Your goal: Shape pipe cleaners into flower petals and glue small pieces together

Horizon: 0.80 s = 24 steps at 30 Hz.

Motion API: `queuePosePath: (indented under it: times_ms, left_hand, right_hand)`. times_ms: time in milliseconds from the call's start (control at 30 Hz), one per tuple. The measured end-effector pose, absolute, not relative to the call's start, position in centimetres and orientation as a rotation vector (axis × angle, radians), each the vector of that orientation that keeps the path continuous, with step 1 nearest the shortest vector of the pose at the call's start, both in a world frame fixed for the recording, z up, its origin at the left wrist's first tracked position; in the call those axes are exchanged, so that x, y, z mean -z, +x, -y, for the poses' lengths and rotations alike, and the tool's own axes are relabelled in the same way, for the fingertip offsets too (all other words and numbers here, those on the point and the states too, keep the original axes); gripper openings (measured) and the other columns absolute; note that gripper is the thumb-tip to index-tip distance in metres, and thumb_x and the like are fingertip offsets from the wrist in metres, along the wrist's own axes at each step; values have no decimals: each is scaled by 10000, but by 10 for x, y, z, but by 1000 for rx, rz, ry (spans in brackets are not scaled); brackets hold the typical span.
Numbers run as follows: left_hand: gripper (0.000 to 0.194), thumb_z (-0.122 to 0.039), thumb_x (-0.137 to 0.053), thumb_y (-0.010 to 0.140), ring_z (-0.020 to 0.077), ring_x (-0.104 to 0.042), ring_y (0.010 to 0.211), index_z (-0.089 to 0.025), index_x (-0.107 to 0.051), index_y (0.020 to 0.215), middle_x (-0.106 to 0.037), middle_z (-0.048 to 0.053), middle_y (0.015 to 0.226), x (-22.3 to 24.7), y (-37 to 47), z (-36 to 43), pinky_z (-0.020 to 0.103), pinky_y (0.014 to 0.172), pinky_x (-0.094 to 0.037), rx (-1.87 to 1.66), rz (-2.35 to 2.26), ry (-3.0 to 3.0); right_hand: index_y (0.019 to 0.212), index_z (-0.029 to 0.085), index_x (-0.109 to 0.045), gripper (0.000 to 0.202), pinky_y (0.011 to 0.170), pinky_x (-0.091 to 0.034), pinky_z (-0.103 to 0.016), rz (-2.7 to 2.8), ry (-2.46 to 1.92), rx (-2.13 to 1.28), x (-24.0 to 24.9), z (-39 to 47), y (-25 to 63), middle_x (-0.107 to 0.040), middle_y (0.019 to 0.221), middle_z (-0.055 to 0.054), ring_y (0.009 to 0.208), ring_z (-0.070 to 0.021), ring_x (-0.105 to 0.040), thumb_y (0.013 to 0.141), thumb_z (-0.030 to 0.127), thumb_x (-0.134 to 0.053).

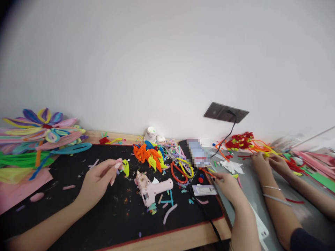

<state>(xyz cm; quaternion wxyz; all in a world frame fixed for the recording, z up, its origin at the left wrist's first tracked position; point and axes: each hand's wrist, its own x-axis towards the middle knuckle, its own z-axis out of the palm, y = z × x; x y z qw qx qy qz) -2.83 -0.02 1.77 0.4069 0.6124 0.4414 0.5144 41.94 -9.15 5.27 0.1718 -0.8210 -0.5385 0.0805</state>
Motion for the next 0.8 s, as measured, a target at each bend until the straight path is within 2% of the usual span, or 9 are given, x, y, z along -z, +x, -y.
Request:
queuePosePath:
  times_ms: [100,233,300,400,500,667,800]
  left_hand:
    - [284,-402,-601,908,111,-477,429,-164,-738,839,-529,-50,565,-19,-28,2,232,462,-376,-1284,-1110,1574]
    - [272,-383,-593,917,112,-473,425,-170,-726,812,-494,-65,533,-22,-28,3,227,469,-373,-1278,-1085,1637]
    - [271,-379,-586,918,110,-468,418,-171,-726,814,-485,-69,533,-23,-27,3,223,461,-372,-1285,-1065,1644]
    - [267,-368,-582,917,107,-466,417,-171,-730,816,-489,-70,536,-24,-27,3,219,457,-372,-1295,-1059,1653]
    - [259,-359,-583,918,107,-470,422,-172,-734,821,-488,-71,537,-24,-27,3,218,464,-380,-1299,-1059,1665]
    - [244,-345,-583,917,109,-473,425,-177,-723,807,-484,-72,526,-24,-27,4,216,471,-389,-1301,-1050,1681]
    - [247,-349,-584,918,105,-462,423,-180,-716,795,-482,-72,524,-24,-26,3,213,467,-387,-1302,-1039,1678]
  right_hand:
    - [922,219,-852,408,727,-569,-350,1617,-2249,-463,-58,96,409,-841,870,-56,835,-303,-764,688,239,-519]
    - [1074,179,-809,548,627,-534,-324,1499,-2264,-394,-68,98,406,-837,888,-66,652,-249,-714,632,227,-488]
    - [1015,168,-803,513,619,-527,-328,1427,-2290,-337,-70,97,408,-835,874,-78,607,-236,-695,622,239,-481]
    - [831,190,-788,373,629,-517,-346,1389,-2339,-280,-70,96,410,-808,745,-78,601,-249,-693,652,285,-476]
    - [867,197,-787,385,607,-502,-356,1317,-2374,-273,-68,96,412,-800,714,-69,550,-248,-678,653,305,-486]
    - [907,206,-788,393,677,-515,-367,1288,-2373,-157,-70,97,406,-813,801,-84,732,-294,-744,625,321,-540]
    - [926,200,-796,430,650,-493,-368,1344,-2365,-12,-72,94,399,-774,781,-78,678,-276,-704,618,343,-531]
